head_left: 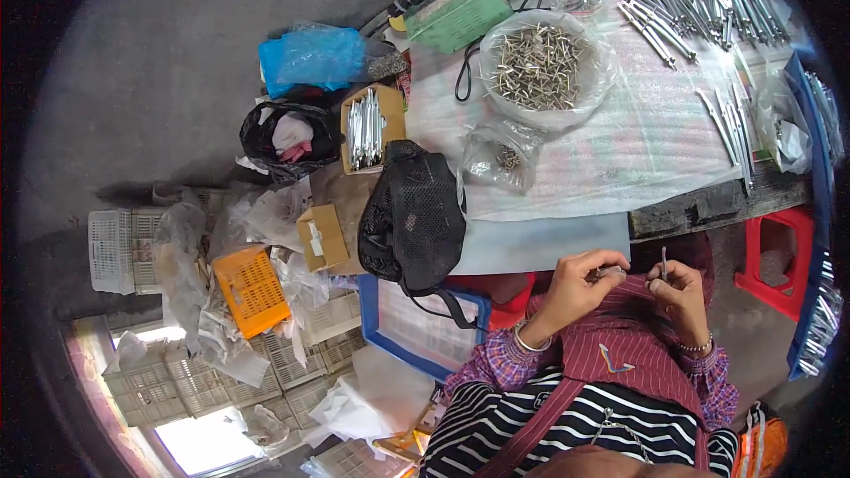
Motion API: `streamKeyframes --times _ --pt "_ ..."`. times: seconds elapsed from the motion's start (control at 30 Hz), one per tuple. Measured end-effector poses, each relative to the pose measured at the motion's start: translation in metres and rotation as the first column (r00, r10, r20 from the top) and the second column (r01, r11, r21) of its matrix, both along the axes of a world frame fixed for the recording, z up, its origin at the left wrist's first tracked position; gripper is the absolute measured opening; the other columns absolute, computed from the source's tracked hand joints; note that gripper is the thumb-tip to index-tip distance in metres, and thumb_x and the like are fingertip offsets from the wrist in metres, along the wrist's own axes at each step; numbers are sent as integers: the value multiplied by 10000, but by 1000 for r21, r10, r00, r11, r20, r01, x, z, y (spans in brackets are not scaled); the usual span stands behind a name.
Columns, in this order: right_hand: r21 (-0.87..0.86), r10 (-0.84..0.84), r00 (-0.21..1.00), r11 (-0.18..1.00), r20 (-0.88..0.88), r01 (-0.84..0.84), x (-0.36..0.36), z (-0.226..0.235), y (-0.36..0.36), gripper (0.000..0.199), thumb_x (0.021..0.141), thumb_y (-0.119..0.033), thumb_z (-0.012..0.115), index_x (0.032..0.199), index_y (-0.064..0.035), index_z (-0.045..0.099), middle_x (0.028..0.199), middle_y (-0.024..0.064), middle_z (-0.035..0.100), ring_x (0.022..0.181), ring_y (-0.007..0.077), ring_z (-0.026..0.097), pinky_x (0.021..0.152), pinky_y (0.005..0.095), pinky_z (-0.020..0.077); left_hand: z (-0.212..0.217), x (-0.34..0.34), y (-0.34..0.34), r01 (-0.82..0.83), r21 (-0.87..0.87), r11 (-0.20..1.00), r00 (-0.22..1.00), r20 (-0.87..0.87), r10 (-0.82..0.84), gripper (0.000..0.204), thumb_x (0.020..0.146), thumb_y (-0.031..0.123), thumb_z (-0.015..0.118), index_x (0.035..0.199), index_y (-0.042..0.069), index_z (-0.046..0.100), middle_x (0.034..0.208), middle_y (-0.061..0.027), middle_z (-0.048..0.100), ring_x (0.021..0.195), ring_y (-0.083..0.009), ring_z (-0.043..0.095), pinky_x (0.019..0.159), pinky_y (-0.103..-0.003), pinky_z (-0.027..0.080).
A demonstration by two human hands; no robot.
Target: Assembling small metal components by inserting metal pins into sleeves at a workbench.
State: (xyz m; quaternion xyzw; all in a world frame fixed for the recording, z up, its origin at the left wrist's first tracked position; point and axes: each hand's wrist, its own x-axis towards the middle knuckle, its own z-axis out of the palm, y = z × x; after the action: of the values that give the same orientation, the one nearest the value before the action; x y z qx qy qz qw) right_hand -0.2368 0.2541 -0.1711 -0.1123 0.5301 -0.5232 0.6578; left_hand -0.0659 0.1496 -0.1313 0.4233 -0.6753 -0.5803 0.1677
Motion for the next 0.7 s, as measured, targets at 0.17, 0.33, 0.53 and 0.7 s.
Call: streamKeyframes --times 0.17,0.33,0.53,0.7 --pt "29 27 999 999 -41 -26 -3 16 -4 110 749 -33 629 855 -15 608 750 -16 584 632 34 503 569 172 394 -8 -11 -1 42 146 988 990 -137 -22 118 764 17 627 878 -10 636 744 -21 641 656 -36 555 569 -182 424" --pt "-21 -88 993 996 -79 87 3 12 -3 136 747 -53 648 873 -15 614 754 -10 582 627 45 485 545 187 378 -11 -17 0 70 264 962 964 -264 2 133 771 21 626 902 6 643 755 -20 646 665 -45 571 576 -179 444" --pt "-114 -121 992 987 -35 116 10 15 -12 138 766 -68 651 895 -31 618 778 8 615 622 45 507 535 172 375 -3 -16 -3 15 285 958 970 -237 55 167 747 -31 630 910 6 632 757 -9 625 614 -33 526 521 -160 402" --pt "-112 -123 992 986 1 123 7 20 -12 138 769 -84 654 896 -48 613 765 -5 620 562 24 473 479 161 334 -10 -20 -6 46 229 972 972 -235 9 165 723 -53 638 880 -1 636 773 13 598 605 -27 486 522 -150 363"
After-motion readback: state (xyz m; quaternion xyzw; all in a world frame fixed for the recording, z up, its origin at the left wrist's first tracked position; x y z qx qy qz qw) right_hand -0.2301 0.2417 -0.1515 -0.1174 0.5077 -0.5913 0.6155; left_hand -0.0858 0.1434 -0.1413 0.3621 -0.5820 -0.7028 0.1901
